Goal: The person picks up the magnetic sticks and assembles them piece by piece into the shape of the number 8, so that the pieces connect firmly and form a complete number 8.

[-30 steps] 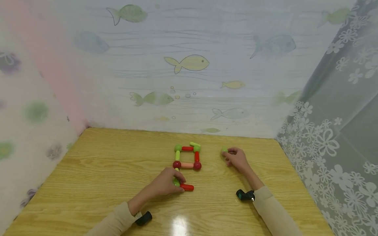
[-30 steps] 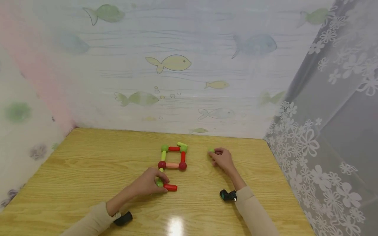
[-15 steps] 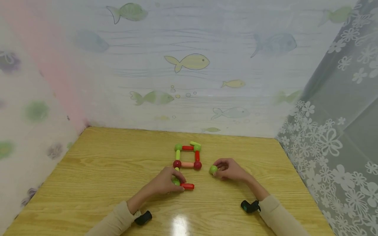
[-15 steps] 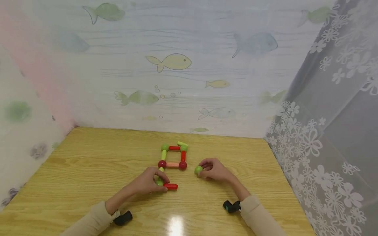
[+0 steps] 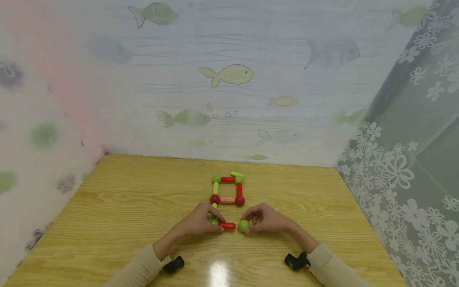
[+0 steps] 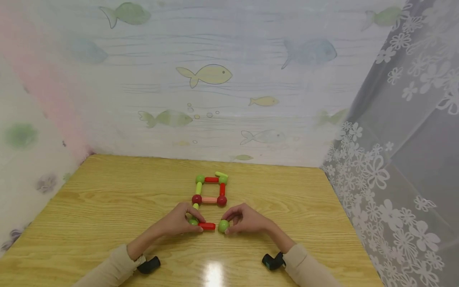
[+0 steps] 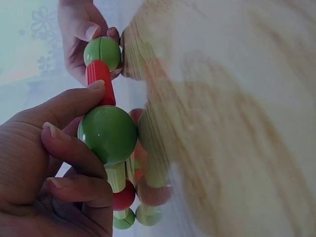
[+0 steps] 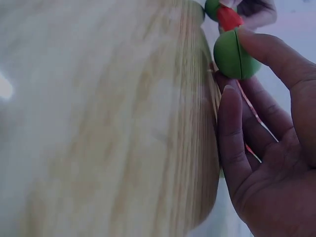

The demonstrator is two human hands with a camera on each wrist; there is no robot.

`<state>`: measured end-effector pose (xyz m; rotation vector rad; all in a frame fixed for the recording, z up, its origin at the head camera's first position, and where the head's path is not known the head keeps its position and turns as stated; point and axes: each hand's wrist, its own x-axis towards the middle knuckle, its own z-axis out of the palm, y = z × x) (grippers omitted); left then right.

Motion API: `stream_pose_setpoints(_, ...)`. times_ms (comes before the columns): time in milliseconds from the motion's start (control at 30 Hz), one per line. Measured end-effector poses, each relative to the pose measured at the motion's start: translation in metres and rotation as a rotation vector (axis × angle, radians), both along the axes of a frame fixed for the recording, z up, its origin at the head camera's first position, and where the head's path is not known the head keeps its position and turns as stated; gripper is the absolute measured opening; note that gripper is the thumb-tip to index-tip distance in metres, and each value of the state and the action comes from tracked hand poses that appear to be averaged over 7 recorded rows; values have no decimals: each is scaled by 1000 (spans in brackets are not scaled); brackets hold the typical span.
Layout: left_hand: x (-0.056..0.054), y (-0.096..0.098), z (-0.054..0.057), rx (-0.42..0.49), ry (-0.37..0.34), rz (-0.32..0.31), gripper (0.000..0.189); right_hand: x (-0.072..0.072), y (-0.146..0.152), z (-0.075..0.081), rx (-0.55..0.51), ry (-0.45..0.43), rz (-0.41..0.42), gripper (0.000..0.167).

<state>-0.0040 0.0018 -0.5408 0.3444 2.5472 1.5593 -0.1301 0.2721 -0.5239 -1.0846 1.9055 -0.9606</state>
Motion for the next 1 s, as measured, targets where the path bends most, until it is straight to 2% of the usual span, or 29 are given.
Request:
stream_pose_setpoints(200, -9, -4, 6, -6, -3, -19, 10, 2, -7, 3, -20, -22, -10, 31)
stream_pose_setpoints(500, -21, -8, 20, -18, -12, -28, 11, -3, -11, 8, -60, -34, -29, 31)
stream_pose_setpoints(1000, -20, -8, 22, -29, -6, -25, 10, -5, -9, 5, -72, -58, -27, 32)
